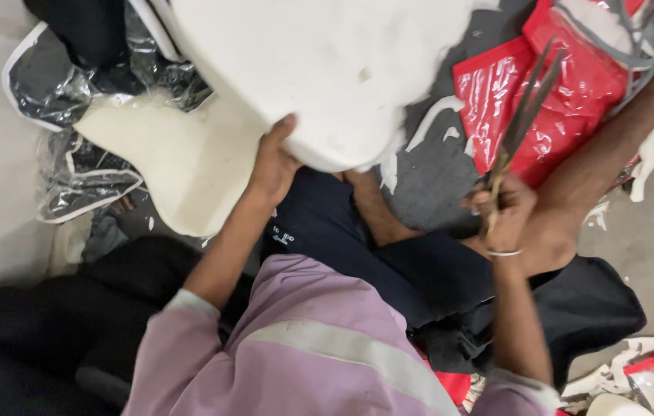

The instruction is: Cutting shaped foam pieces using large scissors.

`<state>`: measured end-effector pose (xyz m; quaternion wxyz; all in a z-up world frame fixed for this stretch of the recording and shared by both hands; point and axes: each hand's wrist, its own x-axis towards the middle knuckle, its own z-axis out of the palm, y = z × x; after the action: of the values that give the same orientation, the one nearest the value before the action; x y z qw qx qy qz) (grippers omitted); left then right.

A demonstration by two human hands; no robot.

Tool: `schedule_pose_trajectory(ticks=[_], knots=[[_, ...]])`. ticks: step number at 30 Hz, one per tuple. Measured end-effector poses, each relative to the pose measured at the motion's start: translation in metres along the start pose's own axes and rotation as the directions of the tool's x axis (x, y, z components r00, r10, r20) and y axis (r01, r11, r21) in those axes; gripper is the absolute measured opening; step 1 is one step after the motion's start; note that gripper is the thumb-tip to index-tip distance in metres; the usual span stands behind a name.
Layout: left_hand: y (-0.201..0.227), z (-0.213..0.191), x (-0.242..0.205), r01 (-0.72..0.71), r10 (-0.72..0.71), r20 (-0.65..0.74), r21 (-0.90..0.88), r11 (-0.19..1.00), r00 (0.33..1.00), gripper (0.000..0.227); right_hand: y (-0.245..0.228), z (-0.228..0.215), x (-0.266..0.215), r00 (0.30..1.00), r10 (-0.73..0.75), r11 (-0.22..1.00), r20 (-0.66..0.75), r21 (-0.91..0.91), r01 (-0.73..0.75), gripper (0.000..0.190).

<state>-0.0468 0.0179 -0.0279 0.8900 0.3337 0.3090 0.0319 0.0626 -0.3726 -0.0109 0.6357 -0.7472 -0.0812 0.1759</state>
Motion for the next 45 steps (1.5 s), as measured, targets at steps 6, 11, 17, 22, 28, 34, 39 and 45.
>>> schedule_pose_trajectory(ticks=[6,11,17,22,28,34,39,45], knots=[[0.005,-0.008,-0.023,-0.300,0.274,-0.275,-0.057,0.952,0.922,0.083,0.059,0.040,-0.036,0.993,0.097,0.988,-0.062,0.123,-0.089,0.035],[-0.025,0.029,-0.023,-0.218,0.253,-0.382,0.132,0.967,0.889,0.096,0.079,0.063,-0.042,0.987,0.105,0.985,-0.119,0.146,-0.087,0.037],[0.018,0.055,-0.026,-0.374,0.400,-0.098,0.212,0.903,0.911,0.096,0.076,0.051,-0.057,0.984,0.015,0.985,-0.180,0.172,0.016,0.045],[0.109,0.061,-0.030,-0.416,0.344,0.295,0.226,0.881,0.891,0.082,0.059,0.021,-0.065,0.953,-0.108,0.988,-0.283,0.080,0.135,0.054],[0.146,0.039,0.079,-0.304,-0.007,0.521,0.508,0.806,0.853,0.076,0.030,0.013,-0.089,0.852,-0.114,0.879,-0.510,0.348,0.325,0.053],[0.113,0.046,0.092,-0.439,0.060,0.584,0.535,0.722,0.810,0.042,0.030,0.032,-0.115,0.836,-0.116,0.939,-0.536,0.214,0.268,0.053],[0.033,0.060,0.067,-0.592,0.110,0.613,0.678,0.435,0.782,0.013,0.045,0.027,-0.143,0.753,0.017,0.970,-0.658,0.193,0.147,0.042],[-0.066,0.059,-0.005,-0.277,0.142,0.276,0.961,-0.014,0.951,0.093,0.069,0.012,-0.155,0.710,0.037,0.964,-0.703,0.212,0.161,0.040]])
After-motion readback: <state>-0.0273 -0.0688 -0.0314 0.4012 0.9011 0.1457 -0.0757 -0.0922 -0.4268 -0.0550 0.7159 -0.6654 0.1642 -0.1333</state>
